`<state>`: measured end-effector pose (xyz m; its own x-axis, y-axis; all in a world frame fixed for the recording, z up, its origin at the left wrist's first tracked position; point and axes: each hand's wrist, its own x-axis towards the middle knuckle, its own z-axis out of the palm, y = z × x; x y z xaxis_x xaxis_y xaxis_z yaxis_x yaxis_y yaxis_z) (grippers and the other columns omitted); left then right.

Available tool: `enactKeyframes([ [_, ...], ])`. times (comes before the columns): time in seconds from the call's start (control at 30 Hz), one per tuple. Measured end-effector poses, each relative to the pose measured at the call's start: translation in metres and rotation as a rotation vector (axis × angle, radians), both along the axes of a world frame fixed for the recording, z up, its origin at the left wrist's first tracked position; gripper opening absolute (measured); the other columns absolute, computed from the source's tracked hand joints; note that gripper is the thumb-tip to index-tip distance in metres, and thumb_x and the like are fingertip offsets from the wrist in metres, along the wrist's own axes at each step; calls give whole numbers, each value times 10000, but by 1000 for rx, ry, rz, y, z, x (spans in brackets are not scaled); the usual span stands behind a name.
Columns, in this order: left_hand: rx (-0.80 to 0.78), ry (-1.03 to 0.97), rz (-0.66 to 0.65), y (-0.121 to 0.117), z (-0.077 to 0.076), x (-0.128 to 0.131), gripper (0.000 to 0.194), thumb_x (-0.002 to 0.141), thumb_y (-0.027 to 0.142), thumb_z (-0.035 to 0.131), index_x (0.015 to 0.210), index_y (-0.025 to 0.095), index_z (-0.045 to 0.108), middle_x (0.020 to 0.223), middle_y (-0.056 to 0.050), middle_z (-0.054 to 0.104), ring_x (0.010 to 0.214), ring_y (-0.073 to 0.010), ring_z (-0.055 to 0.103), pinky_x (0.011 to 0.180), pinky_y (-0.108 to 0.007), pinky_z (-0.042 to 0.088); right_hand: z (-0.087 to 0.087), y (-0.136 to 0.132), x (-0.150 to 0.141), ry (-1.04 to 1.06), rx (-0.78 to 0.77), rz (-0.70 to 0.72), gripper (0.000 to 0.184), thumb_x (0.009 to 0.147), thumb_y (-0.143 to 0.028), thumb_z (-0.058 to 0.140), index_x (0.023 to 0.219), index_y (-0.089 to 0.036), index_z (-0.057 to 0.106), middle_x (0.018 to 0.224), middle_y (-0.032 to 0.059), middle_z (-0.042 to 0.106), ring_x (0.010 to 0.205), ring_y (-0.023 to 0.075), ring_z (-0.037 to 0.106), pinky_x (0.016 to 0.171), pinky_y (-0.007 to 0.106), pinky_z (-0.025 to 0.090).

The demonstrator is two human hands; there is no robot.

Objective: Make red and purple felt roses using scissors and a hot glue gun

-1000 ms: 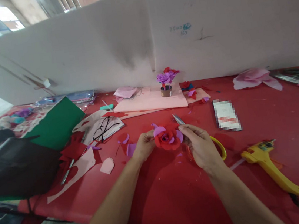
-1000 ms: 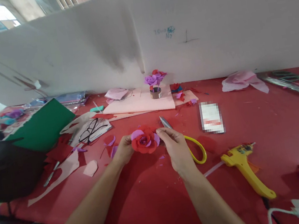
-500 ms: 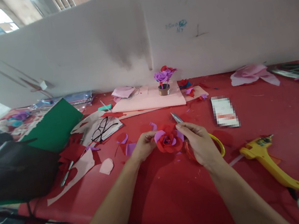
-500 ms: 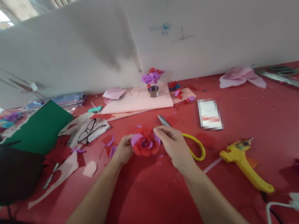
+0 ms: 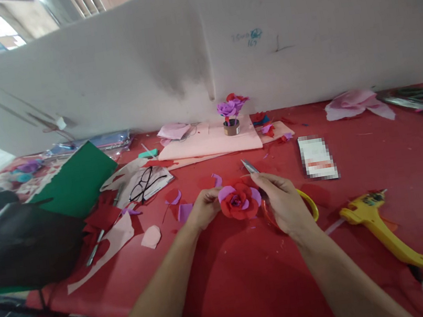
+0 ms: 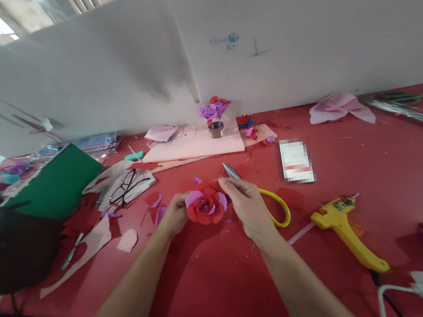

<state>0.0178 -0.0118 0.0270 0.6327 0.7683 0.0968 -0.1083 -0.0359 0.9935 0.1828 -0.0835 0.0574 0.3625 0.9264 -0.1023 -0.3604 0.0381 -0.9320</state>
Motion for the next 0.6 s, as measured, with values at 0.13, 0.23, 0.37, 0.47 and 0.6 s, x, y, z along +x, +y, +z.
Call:
enactKeyframes([
  [0.13, -36, -21, 36, 1, -2, 1, 248, 611, 406, 793, 622, 162, 753, 658, -48, 706, 729, -198, 644, 715, -296, 521, 7, -1, 3, 46, -12, -69, 301, 765, -495, 660, 854, -221, 748, 867, 51, 740, 755, 187, 646, 667, 299, 469],
  [0.23, -99, -71, 120, 2, -5, 2, 234, 603, 393, 799, 643, 166, 759, 638, -40, 701, 732, -203, 647, 709, -301, 522, 10, 0, 6, 73, -48, -111, 320, 764, -508, 641, 820, -208, 737, 865, 65, 739, 692, 173, 636, 588, 277, 441],
  [0.37, -131, -105, 164, 4, -7, 3, 217, 594, 361, 809, 668, 161, 764, 643, -40, 705, 721, -197, 649, 728, -308, 516, 6, 2, 4, 111, -76, 18, 374, 753, -557, 629, 881, -221, 732, 956, 71, 738, 830, 220, 661, 671, 314, 484],
  [0.47, -140, -95, 152, 4, -6, 3, 232, 578, 369, 818, 649, 155, 760, 639, -46, 707, 730, -208, 653, 733, -319, 516, 1, 4, -1, 134, -114, 65, 391, 743, -596, 622, 852, -233, 719, 922, 63, 739, 854, 233, 663, 684, 325, 499],
  [0.6, -171, -94, 166, 4, -5, 3, 273, 546, 398, 831, 654, 157, 760, 635, -44, 710, 735, -220, 657, 745, -340, 518, -4, 4, -2, 152, -111, 71, 348, 769, -569, 612, 833, -243, 715, 870, 51, 737, 805, 219, 665, 652, 316, 504],
])
